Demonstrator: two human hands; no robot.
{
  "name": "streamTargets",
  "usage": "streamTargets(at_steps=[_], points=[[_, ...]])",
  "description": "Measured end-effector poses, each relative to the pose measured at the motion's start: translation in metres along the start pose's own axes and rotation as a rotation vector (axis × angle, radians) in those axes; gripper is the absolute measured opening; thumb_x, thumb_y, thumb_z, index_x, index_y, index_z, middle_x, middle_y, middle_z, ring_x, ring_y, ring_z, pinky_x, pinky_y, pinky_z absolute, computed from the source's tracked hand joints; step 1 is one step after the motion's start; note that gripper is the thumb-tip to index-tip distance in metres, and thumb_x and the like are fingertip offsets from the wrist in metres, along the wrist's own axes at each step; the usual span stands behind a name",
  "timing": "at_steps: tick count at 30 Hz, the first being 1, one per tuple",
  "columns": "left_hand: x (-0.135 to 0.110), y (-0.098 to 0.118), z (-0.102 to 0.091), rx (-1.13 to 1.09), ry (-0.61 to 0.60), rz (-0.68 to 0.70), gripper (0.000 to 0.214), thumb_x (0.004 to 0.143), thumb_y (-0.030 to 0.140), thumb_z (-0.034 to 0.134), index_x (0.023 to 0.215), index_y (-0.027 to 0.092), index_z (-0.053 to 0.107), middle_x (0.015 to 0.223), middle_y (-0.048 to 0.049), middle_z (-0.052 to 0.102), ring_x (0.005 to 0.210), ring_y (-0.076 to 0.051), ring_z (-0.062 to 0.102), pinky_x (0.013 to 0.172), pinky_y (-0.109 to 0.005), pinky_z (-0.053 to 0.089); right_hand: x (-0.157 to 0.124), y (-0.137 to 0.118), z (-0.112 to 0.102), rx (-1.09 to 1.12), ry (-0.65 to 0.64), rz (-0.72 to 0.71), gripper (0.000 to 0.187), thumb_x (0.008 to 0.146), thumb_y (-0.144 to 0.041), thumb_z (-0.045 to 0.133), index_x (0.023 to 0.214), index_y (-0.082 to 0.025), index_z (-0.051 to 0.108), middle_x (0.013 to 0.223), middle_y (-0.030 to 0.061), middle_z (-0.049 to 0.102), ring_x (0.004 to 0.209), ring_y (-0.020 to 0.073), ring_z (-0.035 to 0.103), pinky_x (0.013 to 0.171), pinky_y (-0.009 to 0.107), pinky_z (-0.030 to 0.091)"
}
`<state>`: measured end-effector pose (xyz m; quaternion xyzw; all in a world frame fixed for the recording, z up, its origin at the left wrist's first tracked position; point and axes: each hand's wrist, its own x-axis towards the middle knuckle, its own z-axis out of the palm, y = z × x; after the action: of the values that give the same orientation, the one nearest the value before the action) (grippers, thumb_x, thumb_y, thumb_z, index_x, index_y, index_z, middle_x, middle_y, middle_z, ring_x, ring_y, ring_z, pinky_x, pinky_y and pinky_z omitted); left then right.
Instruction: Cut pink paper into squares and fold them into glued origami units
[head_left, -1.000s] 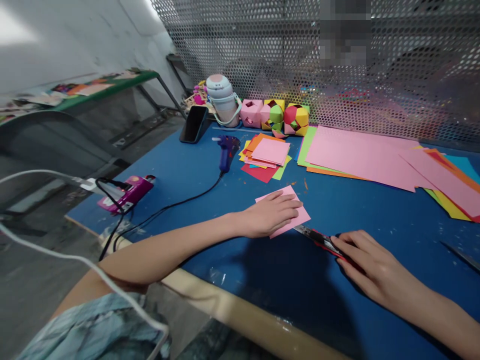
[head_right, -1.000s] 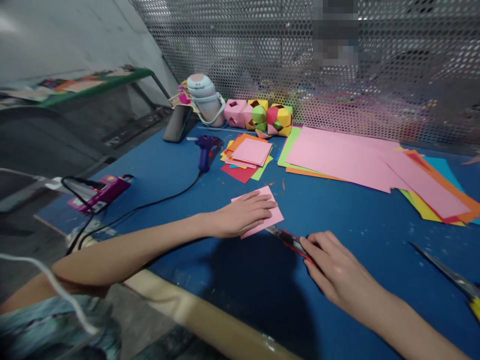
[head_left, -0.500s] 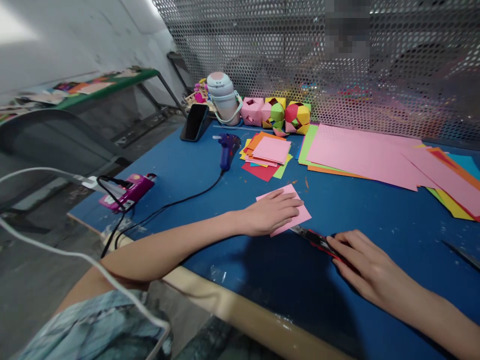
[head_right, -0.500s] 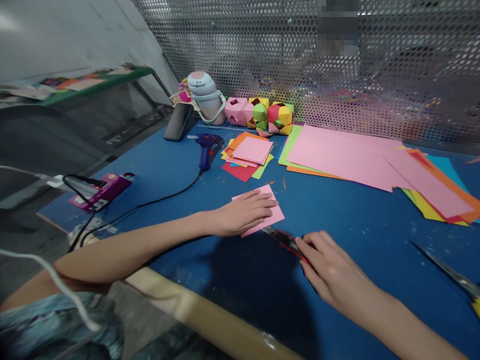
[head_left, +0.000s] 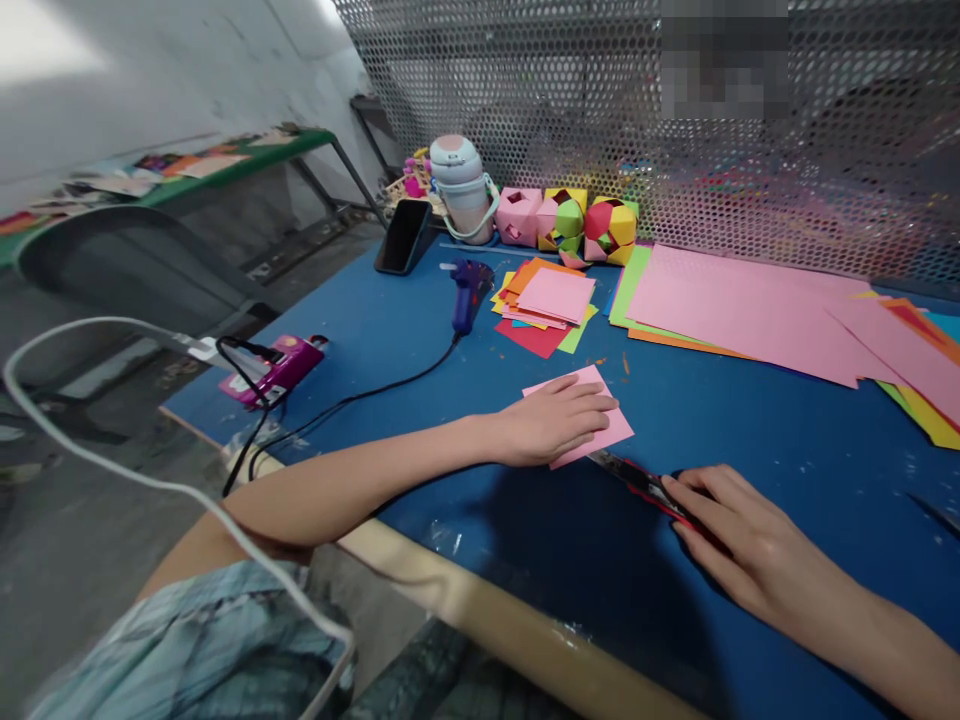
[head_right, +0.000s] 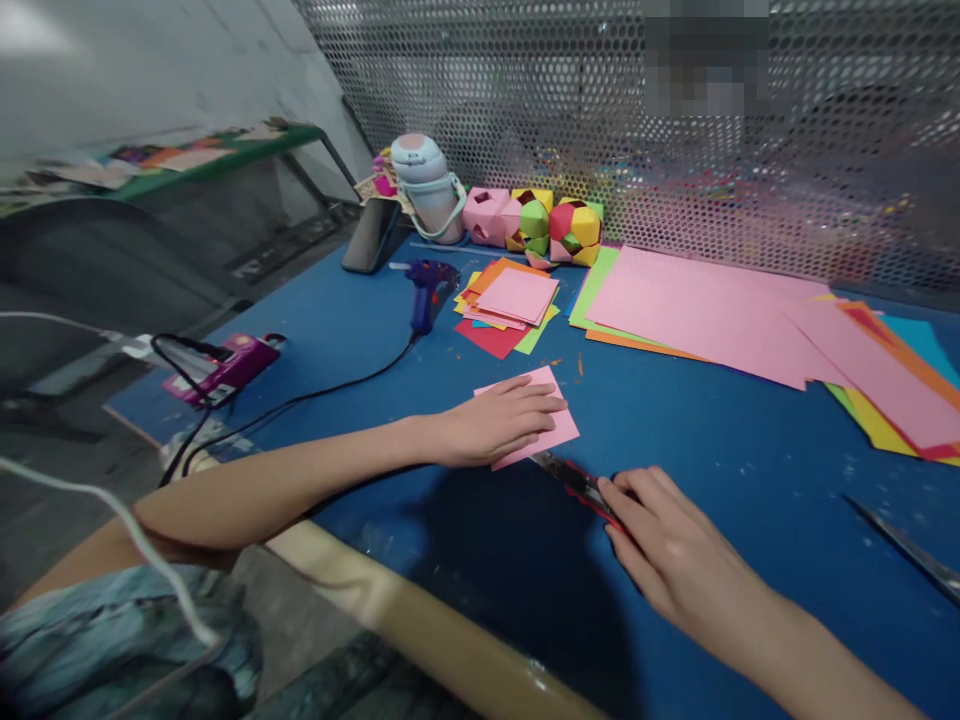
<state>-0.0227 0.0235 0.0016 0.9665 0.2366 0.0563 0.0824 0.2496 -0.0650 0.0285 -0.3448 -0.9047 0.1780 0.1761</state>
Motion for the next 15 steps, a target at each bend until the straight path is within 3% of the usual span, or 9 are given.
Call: streamTargets(at_steps=[15], points=[[0.0009,-0.0013,-0.0047,-0.002,-0.022,0.025,0.033,0.085,0.009,0.040,0.116,0.014,0.050,0.140,-0.0125,0.044,0.134,-0.028,0.031,0.110,-0.048,0.022,0.0001,-0.0018,0.0015,-0.022,0.010,-0.005,0.035,0.090,-0.015,0.045,0.125,-0.012,0.050,0.102,0.0137,0.057,0.092,0.0217,0.056,0.077,0.034,0.052]])
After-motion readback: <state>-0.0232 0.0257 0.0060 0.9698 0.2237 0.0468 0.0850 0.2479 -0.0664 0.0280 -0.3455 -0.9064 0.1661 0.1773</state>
